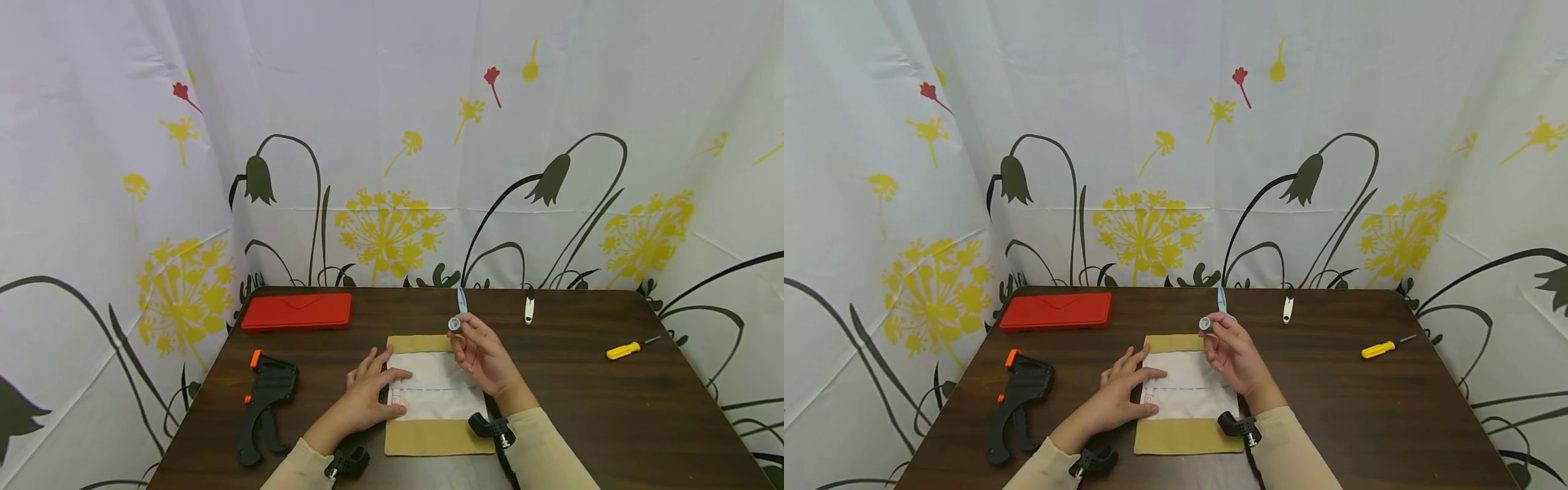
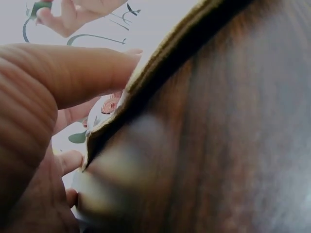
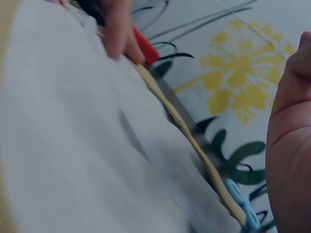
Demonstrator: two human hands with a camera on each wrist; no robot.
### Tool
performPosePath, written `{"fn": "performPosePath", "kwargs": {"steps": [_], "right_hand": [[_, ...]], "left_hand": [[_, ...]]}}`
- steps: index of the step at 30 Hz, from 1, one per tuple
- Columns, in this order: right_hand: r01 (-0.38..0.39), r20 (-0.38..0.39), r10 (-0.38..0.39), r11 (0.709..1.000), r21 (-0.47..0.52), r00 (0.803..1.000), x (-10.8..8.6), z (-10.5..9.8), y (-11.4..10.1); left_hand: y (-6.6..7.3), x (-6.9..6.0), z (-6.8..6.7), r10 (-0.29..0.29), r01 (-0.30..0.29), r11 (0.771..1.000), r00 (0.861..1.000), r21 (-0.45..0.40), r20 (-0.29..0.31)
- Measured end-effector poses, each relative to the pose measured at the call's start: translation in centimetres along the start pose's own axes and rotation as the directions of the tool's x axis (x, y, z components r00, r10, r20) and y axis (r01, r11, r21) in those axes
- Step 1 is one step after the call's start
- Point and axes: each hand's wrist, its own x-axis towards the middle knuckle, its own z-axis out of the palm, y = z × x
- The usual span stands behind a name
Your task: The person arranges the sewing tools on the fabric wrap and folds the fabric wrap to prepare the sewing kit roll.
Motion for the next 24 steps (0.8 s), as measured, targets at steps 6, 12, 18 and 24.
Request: {"fn": "performPosePath", "kwargs": {"steps": [6,12,18,24], "right_hand": [[-0.116,-0.053,0.111,0.986,-0.12,0.992,0.8,1.0,3.0],[-0.303,-0.233,0.23,0.882,-0.36,0.945,1.0,1.0,4.8],[-0.384,-0.286,0.277,0.804,-0.454,0.917,0.9,1.3,5.0],[-0.42,-0.322,0.283,0.73,-0.538,0.904,0.8,1.4,4.6]], "left_hand": [[0.0,-0.1,-0.1,-0.015,0.015,1.0,1.0,0.024,-0.001],[0.3,0.3,0.5,-0.063,0.063,0.997,0.998,0.047,-0.013],[1.2,0.8,0.7,-0.12,0.121,0.99,0.993,0.073,-0.022],[2.1,1.4,0.8,-0.144,0.146,0.986,0.989,0.08,-0.034]]}}
